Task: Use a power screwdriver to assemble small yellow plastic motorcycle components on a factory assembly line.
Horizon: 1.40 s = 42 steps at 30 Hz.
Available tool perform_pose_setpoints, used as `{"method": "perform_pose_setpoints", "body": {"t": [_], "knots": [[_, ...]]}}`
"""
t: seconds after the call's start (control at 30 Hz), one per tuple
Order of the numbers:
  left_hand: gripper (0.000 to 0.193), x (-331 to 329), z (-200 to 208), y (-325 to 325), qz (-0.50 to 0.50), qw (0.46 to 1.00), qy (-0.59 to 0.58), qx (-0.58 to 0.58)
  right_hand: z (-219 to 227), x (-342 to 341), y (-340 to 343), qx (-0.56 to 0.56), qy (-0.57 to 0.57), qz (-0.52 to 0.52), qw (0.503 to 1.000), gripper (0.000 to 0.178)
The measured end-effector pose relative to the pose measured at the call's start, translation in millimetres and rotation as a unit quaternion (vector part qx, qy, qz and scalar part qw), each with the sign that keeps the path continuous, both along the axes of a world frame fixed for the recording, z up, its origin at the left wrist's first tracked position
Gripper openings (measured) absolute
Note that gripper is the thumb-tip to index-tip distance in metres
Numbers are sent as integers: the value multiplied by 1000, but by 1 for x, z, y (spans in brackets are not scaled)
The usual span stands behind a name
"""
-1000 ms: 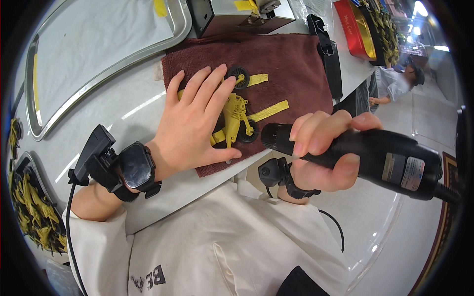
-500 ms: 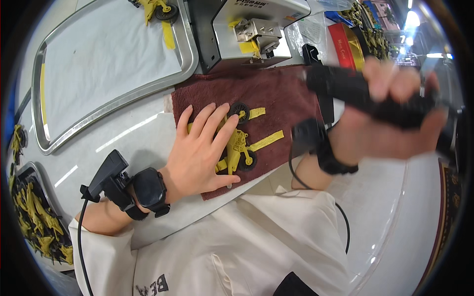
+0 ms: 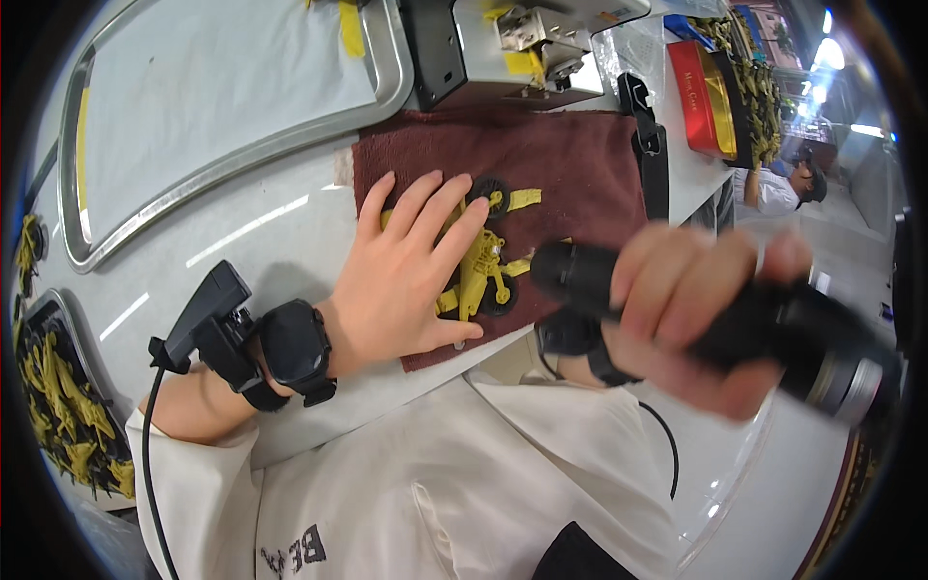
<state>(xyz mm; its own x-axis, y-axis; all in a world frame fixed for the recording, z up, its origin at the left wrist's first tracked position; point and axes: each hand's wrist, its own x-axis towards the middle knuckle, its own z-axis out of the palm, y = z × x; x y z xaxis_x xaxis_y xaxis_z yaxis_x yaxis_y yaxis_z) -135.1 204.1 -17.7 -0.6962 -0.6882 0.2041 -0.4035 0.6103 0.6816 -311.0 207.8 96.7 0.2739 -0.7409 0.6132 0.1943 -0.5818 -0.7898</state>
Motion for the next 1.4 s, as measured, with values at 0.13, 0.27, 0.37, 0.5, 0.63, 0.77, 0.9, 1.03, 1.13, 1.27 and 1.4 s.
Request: {"method": "perform_pose_setpoints", "body": {"t": [0.13,0.27,0.37,0.5,0.63,0.77,0.9,1.03,1.13,1.27,1.4], "knots": [[99,0,-2,1,4,1000,1,-12,-7,1,31,-12,17,33,999,70],[99,-1,2,2,2,1000,-7,-19,-11,2,46,-15,7,5,1000,67],[94,0,-2,4,15,1000,1,-24,-21,5,46,-3,30,22,999,66],[93,-4,0,1,3,1000,3,-23,-27,5,47,-4,38,-4,999,60],[93,-1,-3,1,6,1000,-6,-21,-34,13,52,27,-11,-5,1000,57],[93,-3,0,-1,3,1000,2,-25,-26,16,48,55,-6,-14,998,52],[94,-3,-2,1,1,999,-10,-30,-22,6,37,28,88,57,994,50],[95,-6,-4,2,-2,1000,-10,-23,-19,-6,56,-5,-114,-144,983,54],[98,-6,-1,2,-2,1000,2,-25,-7,-34,40,-59,-166,-290,941,61],[103,3,4,-10,18,996,84,-40,-34,-43,-21,26,-50,-439,897,37],[107,59,37,-35,85,985,47,-142,-54,-58,-38,52,-27,-400,915,39]]}}
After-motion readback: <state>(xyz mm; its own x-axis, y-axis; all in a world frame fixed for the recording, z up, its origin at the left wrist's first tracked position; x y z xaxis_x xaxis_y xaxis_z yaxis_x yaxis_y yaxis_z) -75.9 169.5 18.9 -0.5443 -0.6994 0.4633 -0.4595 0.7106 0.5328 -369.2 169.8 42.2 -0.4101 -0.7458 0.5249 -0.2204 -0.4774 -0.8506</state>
